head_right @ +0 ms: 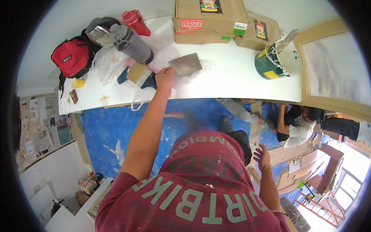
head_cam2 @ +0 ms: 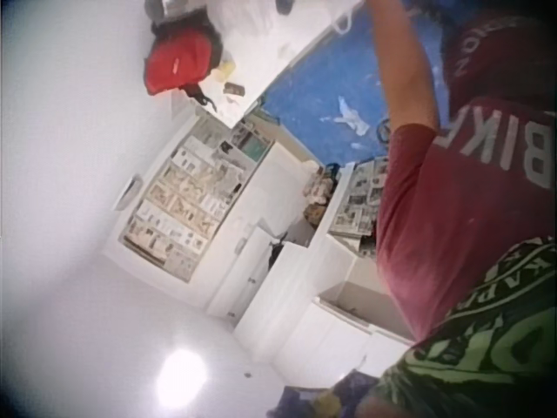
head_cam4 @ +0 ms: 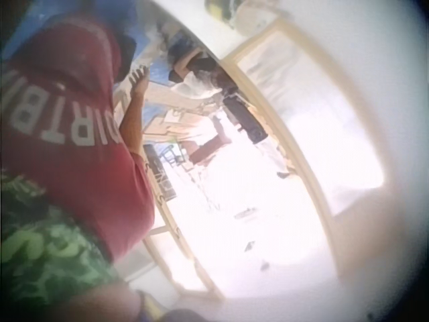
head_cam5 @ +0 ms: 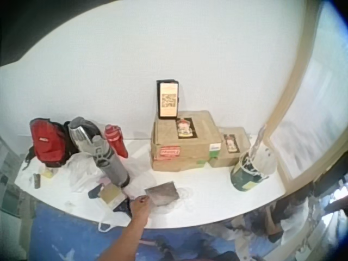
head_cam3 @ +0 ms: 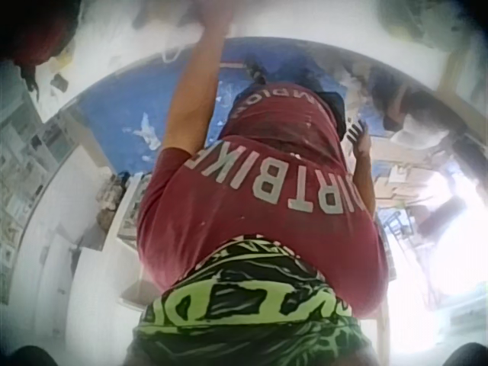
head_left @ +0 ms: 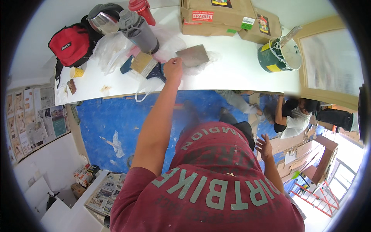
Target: The person scrapes a white substance from a small can into a larger paint bucket using a utility knife, then stirs the contents with a metal rod. They also move around the room, handling various tools and materials on a cluttered workbench.
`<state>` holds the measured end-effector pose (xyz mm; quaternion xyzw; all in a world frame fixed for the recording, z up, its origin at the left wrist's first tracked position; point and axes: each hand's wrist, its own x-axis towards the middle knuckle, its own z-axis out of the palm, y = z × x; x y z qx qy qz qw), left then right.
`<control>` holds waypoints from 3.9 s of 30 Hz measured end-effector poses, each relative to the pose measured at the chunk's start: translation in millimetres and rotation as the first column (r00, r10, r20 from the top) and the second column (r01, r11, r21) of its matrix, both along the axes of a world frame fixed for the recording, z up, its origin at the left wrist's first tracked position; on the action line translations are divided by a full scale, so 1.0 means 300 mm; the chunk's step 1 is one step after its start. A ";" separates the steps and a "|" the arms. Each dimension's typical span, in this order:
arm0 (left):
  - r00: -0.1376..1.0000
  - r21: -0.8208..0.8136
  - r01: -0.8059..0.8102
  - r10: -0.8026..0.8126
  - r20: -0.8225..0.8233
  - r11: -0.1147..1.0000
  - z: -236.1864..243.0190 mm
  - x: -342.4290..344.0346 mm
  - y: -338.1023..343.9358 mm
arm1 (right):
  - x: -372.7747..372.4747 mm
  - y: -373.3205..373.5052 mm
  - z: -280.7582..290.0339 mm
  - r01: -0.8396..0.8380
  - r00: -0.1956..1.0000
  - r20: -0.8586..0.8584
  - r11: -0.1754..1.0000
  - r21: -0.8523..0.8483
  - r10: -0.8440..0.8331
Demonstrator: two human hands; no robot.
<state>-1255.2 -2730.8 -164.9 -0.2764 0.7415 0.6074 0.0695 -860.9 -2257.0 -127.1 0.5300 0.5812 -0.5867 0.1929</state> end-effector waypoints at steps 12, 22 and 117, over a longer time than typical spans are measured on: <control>0.922 0.168 0.086 -0.015 -0.388 0.982 0.260 0.292 0.321 | 0.102 0.186 -0.003 -0.009 1.000 0.010 0.997 0.070 0.009; 0.779 0.284 -0.532 0.592 -0.204 0.798 0.089 0.298 -0.204 | 0.136 0.403 -0.093 0.021 0.997 -0.076 0.998 0.058 -0.017; 0.859 -0.455 0.281 -0.432 -0.274 0.845 0.188 0.264 -0.321 | -1.155 -0.852 -0.052 -0.395 0.517 -0.016 0.255 0.883 0.856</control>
